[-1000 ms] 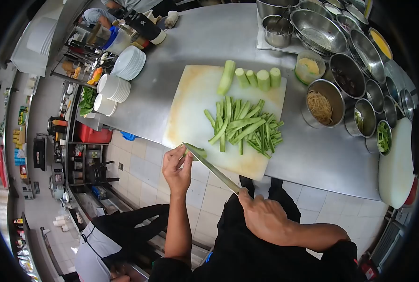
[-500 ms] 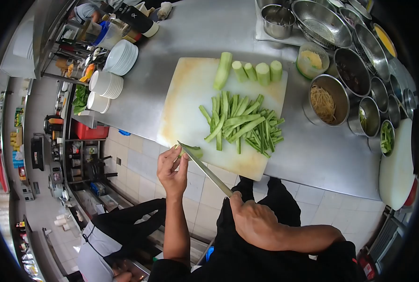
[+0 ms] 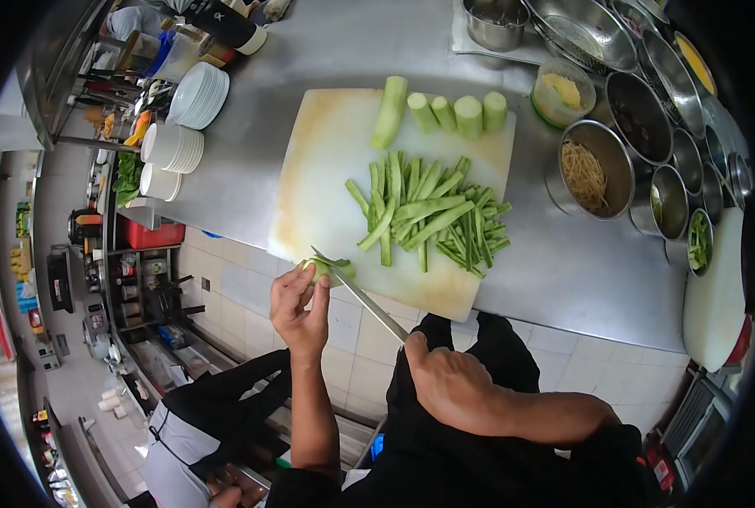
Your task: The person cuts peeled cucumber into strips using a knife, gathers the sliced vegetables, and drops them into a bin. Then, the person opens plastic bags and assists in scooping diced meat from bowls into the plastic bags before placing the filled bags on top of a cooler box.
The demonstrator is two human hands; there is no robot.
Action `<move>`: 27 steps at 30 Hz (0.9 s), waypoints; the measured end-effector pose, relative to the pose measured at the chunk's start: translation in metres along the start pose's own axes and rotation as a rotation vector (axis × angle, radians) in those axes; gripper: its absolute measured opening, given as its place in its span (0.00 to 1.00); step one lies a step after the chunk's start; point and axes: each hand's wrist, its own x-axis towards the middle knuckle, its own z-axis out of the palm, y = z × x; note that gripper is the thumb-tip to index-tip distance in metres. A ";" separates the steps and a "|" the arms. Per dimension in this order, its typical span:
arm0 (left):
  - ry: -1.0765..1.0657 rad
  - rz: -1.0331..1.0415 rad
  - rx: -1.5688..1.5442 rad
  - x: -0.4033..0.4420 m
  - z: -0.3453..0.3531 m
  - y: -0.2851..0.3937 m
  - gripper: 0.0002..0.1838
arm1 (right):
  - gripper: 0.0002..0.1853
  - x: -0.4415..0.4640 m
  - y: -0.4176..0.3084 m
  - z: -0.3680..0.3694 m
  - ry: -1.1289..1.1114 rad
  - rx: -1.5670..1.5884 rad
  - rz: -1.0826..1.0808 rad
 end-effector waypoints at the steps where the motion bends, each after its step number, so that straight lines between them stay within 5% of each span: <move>1: 0.004 -0.005 -0.005 0.000 0.000 0.000 0.16 | 0.12 0.001 0.000 0.001 0.000 -0.011 0.001; 21: -0.022 0.020 0.009 0.008 -0.001 0.002 0.16 | 0.16 0.027 0.024 0.023 -0.029 -0.179 0.120; 27: -0.156 0.078 0.093 0.022 -0.018 -0.007 0.16 | 0.14 0.019 0.051 0.012 0.026 0.096 0.047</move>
